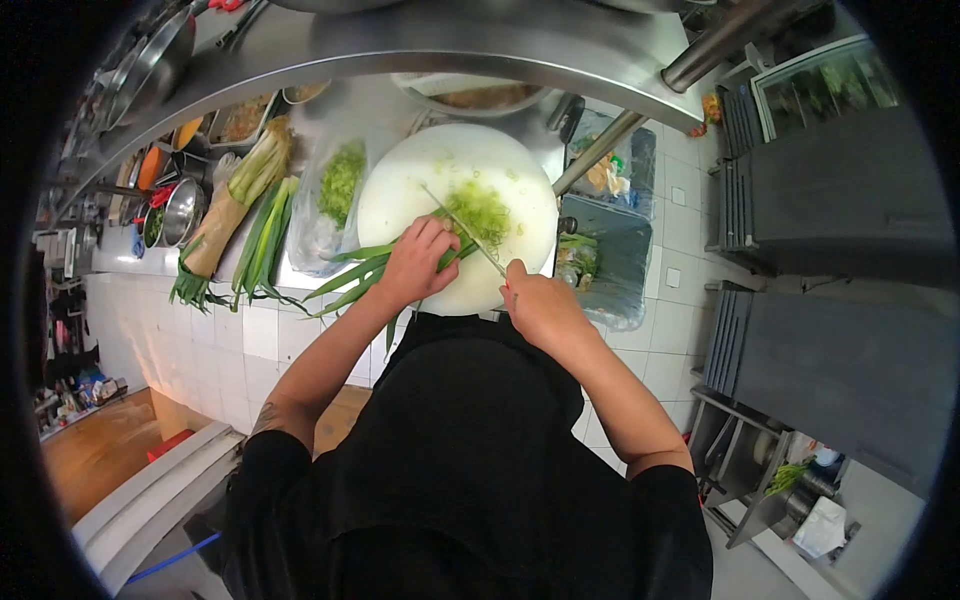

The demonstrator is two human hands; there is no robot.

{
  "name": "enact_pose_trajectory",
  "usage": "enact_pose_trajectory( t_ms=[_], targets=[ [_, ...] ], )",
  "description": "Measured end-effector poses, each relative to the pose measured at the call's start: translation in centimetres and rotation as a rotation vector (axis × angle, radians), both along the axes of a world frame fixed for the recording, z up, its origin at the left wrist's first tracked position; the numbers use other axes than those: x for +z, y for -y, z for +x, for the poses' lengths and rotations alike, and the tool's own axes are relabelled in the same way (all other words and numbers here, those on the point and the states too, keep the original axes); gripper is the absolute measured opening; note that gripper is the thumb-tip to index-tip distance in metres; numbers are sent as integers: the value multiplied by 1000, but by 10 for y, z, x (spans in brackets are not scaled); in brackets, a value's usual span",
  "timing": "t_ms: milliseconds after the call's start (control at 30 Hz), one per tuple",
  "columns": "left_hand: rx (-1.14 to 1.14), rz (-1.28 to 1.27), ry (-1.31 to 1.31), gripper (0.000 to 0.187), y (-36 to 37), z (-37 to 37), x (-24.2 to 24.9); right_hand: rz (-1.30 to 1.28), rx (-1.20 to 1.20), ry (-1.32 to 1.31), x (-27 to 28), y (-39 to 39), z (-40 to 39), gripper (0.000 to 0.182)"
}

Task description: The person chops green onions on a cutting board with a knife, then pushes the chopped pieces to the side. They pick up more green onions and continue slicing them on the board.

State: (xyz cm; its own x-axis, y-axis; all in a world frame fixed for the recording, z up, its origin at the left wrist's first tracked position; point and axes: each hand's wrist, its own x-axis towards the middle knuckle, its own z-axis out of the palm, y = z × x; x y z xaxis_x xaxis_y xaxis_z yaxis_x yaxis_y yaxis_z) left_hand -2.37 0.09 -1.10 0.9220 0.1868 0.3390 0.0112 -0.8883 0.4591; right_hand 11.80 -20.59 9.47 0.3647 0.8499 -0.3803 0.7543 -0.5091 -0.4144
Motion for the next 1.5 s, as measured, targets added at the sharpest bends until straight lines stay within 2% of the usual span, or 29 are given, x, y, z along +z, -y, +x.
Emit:
enact_pose_trajectory(
  t_ms=[67,167,300,367,400,467,567,667,867,1000,1067,1267,1500],
  targets=[
    [-5,-21,-20,30,-1,1,0,-2,-24,6,-13,-1,-4,24],
    [-17,-21,45,31,-1,3,3,76,-30,30,-72,-26,3,23],
    [-20,-7,73,31,-2,2,1,96,1,17,-25,-24,7,23],
    [-14,-10,68,31,0,2,0,-5,0,-12,6,-12,1,24],
    [-11,-13,67,31,0,2,0,-8,3,-13,4,-11,1,24],
    [-10,-13,53,31,0,1,2,-15,-10,1,-11,-9,-2,25],
    [-12,-17,70,31,-1,2,-2,84,-77,-20,-78,-24,5,28],
    [-4,-23,66,31,0,2,-3,26,-112,-10,-70,-30,8,31],
    [24,51,-19,38,3,-3,7,132,-91,-52,-61,-7,8,30],
    [-5,57,-54,41,3,-6,16,92,-73,-50,-64,1,3,29],
    [-17,-16,-57,42,2,-6,9,81,-84,32,-68,-1,4,29],
    [16,-34,13,41,5,-6,0,225,-25,96,-18,8,-6,25],
    [-10,-5,23,39,2,-5,3,224,38,149,13,25,-14,22]
  ],
)
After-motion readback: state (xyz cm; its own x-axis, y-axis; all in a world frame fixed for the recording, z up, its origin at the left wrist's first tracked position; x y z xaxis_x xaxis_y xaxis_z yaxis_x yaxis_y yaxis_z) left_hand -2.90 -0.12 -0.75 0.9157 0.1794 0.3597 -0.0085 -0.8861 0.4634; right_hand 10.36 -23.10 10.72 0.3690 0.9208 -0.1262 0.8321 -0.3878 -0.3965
